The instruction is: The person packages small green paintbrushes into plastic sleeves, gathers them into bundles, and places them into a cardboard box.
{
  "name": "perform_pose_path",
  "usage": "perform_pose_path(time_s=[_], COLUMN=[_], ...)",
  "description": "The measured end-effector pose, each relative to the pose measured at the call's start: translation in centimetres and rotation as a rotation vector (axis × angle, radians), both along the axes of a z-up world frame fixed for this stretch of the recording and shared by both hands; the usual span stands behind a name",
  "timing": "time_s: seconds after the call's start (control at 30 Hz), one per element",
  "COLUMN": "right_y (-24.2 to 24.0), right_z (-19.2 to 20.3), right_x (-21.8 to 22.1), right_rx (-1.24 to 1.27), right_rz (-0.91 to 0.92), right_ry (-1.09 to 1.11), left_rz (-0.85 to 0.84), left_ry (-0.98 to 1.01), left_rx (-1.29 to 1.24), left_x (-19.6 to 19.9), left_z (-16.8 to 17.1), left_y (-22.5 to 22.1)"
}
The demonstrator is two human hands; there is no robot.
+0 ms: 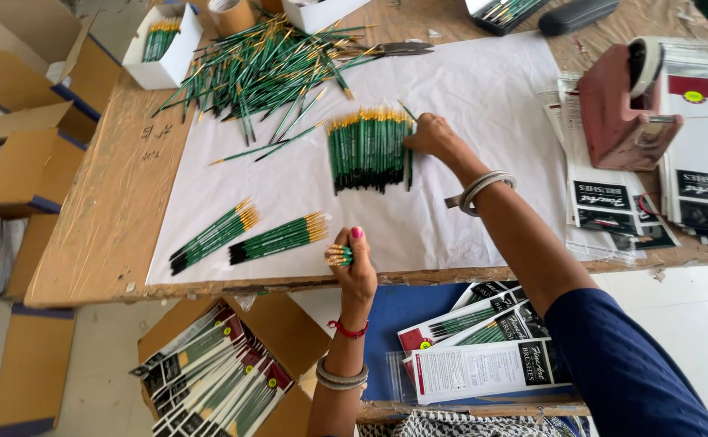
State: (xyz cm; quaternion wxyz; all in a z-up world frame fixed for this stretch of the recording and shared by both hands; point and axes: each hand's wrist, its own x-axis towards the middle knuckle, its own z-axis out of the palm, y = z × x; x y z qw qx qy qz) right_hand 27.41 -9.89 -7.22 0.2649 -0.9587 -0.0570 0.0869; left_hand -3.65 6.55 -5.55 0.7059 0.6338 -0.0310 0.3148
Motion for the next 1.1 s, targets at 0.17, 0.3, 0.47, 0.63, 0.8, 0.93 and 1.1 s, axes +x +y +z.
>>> perform_pose_path(time_s=[0.17, 0.3, 0.47, 0.63, 0.8, 0.93, 1.1], right_y=[-0.4, -2.1, -2.2, -2.2, -2.0, -1.8, -3.9], right_z=[4.4, 7.3, 9.3, 5.4, 2.6, 3.3, 10.0], right_x=[-4.5, -8.8, -23.2, -28.8, -28.1, -29.2, -32.9], right_rx=[0.097, 0.550, 0.864, 0.764, 0.678, 0.551, 0.501], right_rz=[-0.083, -0.036, 0.304, 0.496, 0.555, 0.562, 0.565], right_ry=[0.023, -0.004, -0.431, -0.374, -0.212, -0.354, -0.591], left_rz=[0.000, -0.015, -0.078, -0.169, 0.039, -0.063, -0.031], left_ry=[0.033, -0.025, -0.065, -0.111, -0.256, -0.088, 0.137], left_rx=[0.028, 0.007, -0.020, -0.050, 0.363, 0.064, -0.120], left_x=[-0.2, 0.1, 0.2, -0.5, -0.2, -1.4, 1.3], left_z=[1.2, 0.1, 0.3, 3.5, 4.3, 7.2, -0.6], left_y=[0.0, -0.1, 0.0, -1.4, -4.4, -4.4, -2.1])
